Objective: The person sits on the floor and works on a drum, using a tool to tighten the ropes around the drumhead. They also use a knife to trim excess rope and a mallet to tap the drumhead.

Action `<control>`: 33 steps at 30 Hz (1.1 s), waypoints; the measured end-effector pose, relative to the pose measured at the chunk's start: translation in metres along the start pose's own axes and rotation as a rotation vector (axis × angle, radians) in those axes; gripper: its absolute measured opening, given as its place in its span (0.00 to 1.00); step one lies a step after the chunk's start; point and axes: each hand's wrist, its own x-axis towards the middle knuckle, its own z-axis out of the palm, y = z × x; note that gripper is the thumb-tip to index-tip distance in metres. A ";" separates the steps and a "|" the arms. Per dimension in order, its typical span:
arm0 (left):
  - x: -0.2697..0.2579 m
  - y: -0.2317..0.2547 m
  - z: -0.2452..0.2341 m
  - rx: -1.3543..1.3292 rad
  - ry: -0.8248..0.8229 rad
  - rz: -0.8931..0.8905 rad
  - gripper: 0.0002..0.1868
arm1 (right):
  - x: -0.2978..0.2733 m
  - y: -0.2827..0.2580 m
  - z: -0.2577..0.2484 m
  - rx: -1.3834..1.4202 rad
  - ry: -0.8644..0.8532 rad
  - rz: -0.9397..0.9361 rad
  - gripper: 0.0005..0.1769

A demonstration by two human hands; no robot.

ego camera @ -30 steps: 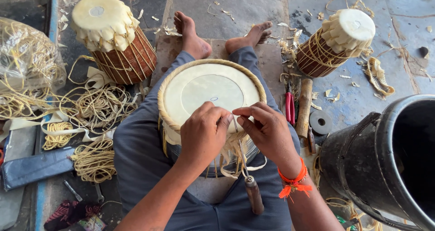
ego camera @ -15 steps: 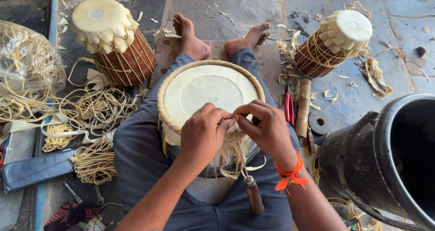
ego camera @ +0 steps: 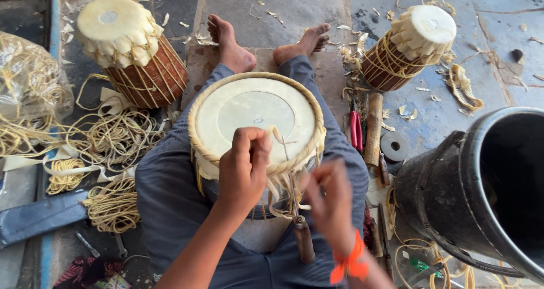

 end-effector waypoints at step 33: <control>-0.049 -0.011 -0.030 0.130 -0.226 -0.046 0.06 | -0.270 0.188 -0.141 -0.805 -0.083 0.542 0.19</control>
